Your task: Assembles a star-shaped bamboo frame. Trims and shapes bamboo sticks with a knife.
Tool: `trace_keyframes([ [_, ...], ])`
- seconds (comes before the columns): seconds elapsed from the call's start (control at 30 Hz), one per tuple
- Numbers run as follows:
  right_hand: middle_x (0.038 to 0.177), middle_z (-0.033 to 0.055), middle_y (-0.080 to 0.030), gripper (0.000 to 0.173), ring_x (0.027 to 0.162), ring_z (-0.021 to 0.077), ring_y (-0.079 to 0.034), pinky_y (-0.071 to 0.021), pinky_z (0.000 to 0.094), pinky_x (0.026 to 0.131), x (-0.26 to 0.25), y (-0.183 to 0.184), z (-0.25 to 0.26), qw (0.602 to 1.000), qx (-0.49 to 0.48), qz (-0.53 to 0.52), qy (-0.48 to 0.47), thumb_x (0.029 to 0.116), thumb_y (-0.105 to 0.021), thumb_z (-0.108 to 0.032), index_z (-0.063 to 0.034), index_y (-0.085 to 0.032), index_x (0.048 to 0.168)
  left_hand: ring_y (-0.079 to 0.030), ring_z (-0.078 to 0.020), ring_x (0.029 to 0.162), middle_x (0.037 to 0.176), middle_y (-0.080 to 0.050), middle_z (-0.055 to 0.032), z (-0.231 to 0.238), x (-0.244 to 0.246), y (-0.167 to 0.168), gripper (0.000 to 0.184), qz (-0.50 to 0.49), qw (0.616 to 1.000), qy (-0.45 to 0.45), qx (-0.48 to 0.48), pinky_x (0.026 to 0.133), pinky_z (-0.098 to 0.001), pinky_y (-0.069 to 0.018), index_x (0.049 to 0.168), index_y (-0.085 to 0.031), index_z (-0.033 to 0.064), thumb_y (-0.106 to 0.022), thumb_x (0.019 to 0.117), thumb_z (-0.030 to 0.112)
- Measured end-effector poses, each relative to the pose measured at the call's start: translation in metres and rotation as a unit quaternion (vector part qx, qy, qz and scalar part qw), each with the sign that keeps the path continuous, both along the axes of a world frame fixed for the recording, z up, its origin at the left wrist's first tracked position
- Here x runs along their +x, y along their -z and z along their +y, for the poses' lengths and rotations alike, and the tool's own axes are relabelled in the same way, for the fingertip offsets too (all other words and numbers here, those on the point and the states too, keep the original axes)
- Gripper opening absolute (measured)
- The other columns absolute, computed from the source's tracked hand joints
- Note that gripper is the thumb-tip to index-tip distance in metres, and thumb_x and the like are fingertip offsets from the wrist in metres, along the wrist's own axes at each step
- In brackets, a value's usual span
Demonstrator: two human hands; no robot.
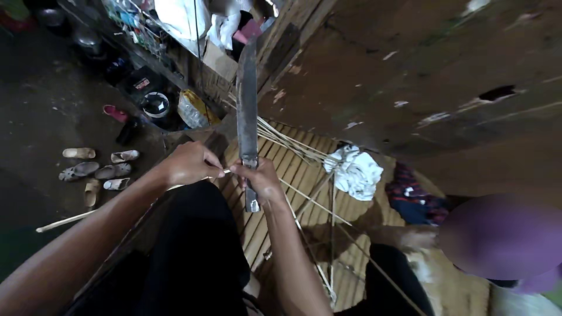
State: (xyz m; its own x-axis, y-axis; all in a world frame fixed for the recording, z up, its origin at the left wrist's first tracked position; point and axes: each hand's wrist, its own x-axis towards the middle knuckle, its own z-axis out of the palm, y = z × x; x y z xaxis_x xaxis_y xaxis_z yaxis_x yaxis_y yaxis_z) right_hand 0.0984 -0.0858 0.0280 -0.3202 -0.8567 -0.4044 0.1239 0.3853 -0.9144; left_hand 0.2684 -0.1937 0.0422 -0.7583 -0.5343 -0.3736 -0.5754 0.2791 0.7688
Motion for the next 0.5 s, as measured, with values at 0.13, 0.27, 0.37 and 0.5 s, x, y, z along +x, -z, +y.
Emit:
trace_keyframes([
  [0.13,0.061,0.0026,-0.061,0.008,0.043,0.004,-0.05,-0.0472,0.0179,0.043,0.004,-0.028,0.007,0.995,-0.082,0.023,0.045,0.0876,-0.075,0.004,0.0003,-0.07,0.093,-0.068,-0.0213,0.094,0.096,-0.075,-0.0059,-0.005,0.002,-0.039,0.011,0.059,0.993,-0.006,-0.101,0.084,-0.0508,-0.052,0.097,-0.081,0.0137,-0.074,0.0956,0.022],
  [0.27,0.057,0.0008,-0.06,0.006,0.045,0.0042,-0.055,-0.0517,0.0183,0.047,0.014,-0.054,0.016,0.981,-0.172,0.008,0.084,0.0944,-0.064,0.006,0.0007,-0.066,0.093,-0.062,-0.0046,0.071,0.084,-0.071,-0.0009,-0.018,0.015,-0.088,0.01,0.215,0.942,-0.096,-0.238,0.067,-0.028,-0.0534,0.097,-0.076,0.0069,-0.071,0.096,0.016],
  [0.37,0.062,0.0009,-0.063,0.012,0.049,0.0043,-0.059,-0.0548,0.0181,0.05,0.02,-0.074,0.022,0.972,-0.22,0.029,0.072,0.102,-0.055,0.0,0.0048,-0.065,0.098,-0.06,0.0091,0.073,0.085,-0.068,0.0058,-0.022,0.013,-0.116,0.009,0.38,0.863,-0.152,-0.295,0.069,-0.0085,-0.0503,0.096,-0.074,0.0036,-0.07,0.0947,0.011],
  [0.5,0.072,-0.0005,-0.066,0.018,0.048,0.0013,-0.056,-0.0509,0.016,0.047,0.017,-0.105,0.031,0.966,-0.2,0.16,0.046,0.1057,-0.051,-0.006,0.0034,-0.057,0.119,-0.064,0.004,0.083,0.095,-0.068,0.0061,-0.003,-0.008,-0.137,0.008,0.522,0.778,-0.201,-0.286,0.075,-0.0137,-0.0554,0.099,-0.073,0.0019,-0.067,0.0952,0.005],
])
